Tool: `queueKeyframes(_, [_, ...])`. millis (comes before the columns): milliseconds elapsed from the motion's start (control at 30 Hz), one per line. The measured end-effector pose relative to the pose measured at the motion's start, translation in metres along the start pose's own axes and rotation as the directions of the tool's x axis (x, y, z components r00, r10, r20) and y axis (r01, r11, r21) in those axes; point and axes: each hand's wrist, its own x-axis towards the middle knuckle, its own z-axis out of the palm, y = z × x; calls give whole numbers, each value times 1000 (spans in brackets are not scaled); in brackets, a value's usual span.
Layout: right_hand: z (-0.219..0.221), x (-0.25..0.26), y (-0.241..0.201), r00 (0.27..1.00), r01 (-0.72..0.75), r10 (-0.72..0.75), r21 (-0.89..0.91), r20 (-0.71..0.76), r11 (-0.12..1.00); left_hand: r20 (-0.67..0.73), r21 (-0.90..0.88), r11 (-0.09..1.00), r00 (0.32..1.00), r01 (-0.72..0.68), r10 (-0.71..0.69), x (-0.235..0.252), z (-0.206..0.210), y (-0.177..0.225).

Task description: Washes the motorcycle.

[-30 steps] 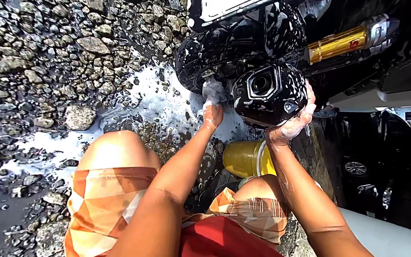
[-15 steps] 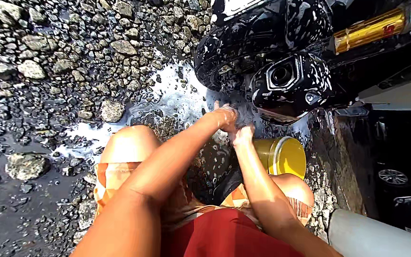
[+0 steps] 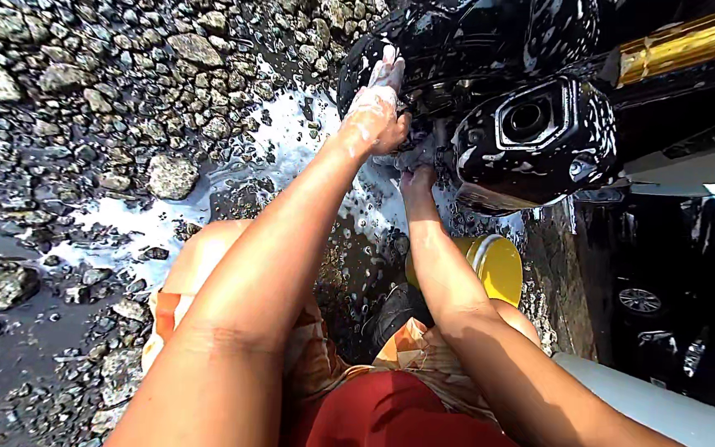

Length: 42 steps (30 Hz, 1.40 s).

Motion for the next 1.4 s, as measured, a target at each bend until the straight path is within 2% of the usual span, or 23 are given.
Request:
queueKeyframes(33, [7, -6, -9, 999, -35, 35, -13, -12, 999, 28, -3, 1000, 1000, 8, -8, 2, -3, -1])
queueKeyframes(133, [-31, 18, 33, 976, 170, -168, -5, 140, 985, 53, -23, 1000, 999, -9, 10, 1, 3, -4])
queueKeyframes(233, [-63, 19, 38, 992, 63, -90, 274, 88, 960, 72, 1, 1000, 997, -18, 18, 2, 0, -4])
queueKeyframes(300, [-66, 20, 21, 987, 9, -95, 555, 126, 832, 70, 3, 999, 997, -45, 45, 3, -3, -7])
queueKeyframes(400, [-52, 30, 8, 965, -65, -132, 695, 227, 716, 114, 53, 997, 992, -53, 47, 2, -3, -9])
queueKeyframes(500, [-52, 16, 8, 958, -111, -118, 719, 261, 686, 115, 72, 995, 992, -62, 53, 4, -7, -11])
queueKeyframes(600, [-77, -17, 23, 951, -174, -65, 695, 303, 698, 119, 71, 996, 992, -55, 46, 3, -3, -11])
queueKeyframes(667, [-78, -26, 18, 962, -186, -28, 722, 273, 667, 84, 69, 997, 996, -37, 32, 4, -6, -11])
queueKeyframes(733, [-73, -36, 1, 980, -128, -35, 749, 198, 650, 81, 67, 997, 996, -32, 27, 2, -5, -9])
queueKeyframes(767, [-68, -42, -4, 977, -138, -34, 753, 209, 644, 85, 62, 997, 996, -40, 35, 1, -6, -10])
queueKeyframes(867, [-72, -61, -10, 918, -278, -54, 733, 393, 621, 70, 57, 997, 996, -54, 50, 4, -8, -13])
queueKeyframes(933, [-81, -68, -15, 913, -301, -20, 705, 408, 642, 58, 65, 997, 998, -43, 40, 4, -8, -11])
queueKeyframes(1000, [-96, -65, -16, 941, -253, 32, 637, 337, 728, 9, 26, 1000, 1000, -1, 1, 0, -9, -4])
queueKeyframes(1067, [-113, -51, -11, 968, -222, 110, 566, 225, 794, -136, -75, 996, 989, 50, -60, -8, -2, 14])
queueKeyframes(1100, [-121, -44, -7, 975, -218, 156, 572, 156, 791, -198, -170, 984, 977, 49, -83, -13, 4, 27])
queueKeyframes(1133, [-129, -39, -3, 976, -217, 190, 597, 108, 772, -223, -298, 954, 969, 38, -108, -18, 14, 39])
queueKeyframes(1167, [-133, -39, -3, 975, -212, 202, 622, 87, 754, -190, -453, 890, 971, 42, -142, -23, 23, 51])
queueKeyframes(1233, [-122, -58, -12, 977, -205, 201, 617, 76, 760, 3, -715, 687, 983, 132, -185, -28, 35, 66])
queueKeyframes(1300, [-110, -89, -30, 974, -228, 175, 583, 147, 780, 135, -852, 483, 977, 200, -166, -33, 48, 73])
queueKeyframes(1367, [-112, -108, -47, 974, -217, 137, 567, 181, 794, 169, -916, 341, 974, 213, -154, -37, 51, 85])
queueKeyframes(1400, [-118, -110, -54, 983, -178, 120, 564, 139, 807, 161, -934, 296, 975, 201, -152, -39, 50, 91])
